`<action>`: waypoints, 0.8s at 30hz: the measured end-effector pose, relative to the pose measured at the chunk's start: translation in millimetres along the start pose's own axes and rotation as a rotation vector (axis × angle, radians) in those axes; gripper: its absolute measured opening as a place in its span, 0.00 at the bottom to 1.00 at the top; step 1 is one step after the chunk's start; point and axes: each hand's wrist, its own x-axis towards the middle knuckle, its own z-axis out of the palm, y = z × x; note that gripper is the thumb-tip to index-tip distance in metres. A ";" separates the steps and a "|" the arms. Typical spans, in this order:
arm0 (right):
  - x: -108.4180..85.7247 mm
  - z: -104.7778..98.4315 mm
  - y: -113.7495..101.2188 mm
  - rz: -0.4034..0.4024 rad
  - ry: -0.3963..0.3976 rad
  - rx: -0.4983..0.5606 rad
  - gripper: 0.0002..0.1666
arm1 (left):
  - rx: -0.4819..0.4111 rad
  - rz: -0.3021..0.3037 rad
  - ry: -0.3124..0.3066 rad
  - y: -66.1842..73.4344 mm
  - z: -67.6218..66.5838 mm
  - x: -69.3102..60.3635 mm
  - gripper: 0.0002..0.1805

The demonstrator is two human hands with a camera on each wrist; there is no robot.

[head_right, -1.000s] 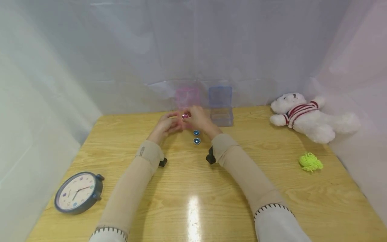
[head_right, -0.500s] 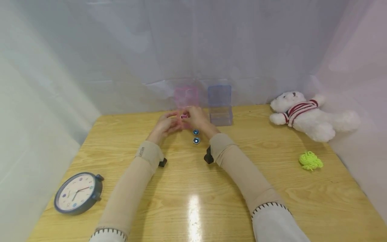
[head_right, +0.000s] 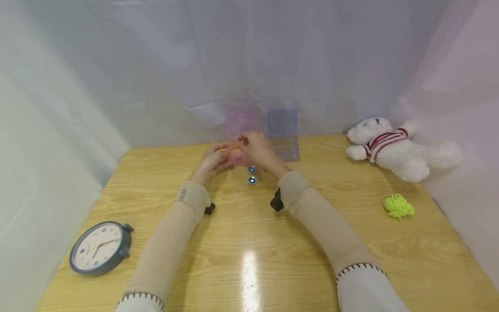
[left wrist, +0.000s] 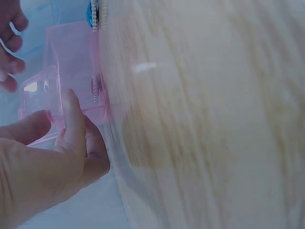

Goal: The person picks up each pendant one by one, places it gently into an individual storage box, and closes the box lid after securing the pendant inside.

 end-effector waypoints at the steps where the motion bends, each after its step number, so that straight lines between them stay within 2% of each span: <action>1: -2.2 -2.5 -0.7 -0.012 0.011 0.008 0.17 | -0.007 -0.004 0.001 0.0 -0.3 0.4 0.31; 9: -23.0 -19.6 0.0 -0.142 0.111 0.017 0.18 | 0.000 -0.017 0.024 -1.7 -3.5 4.9 0.30; 18: -52.5 -28.7 18.5 -0.156 0.050 -0.045 0.19 | 0.000 0.000 0.024 -3.4 0.6 5.7 0.31; 24: -65.2 -28.1 38.4 -0.107 -0.009 -0.053 0.21 | -0.006 0.000 0.013 -4.7 3.0 6.2 0.29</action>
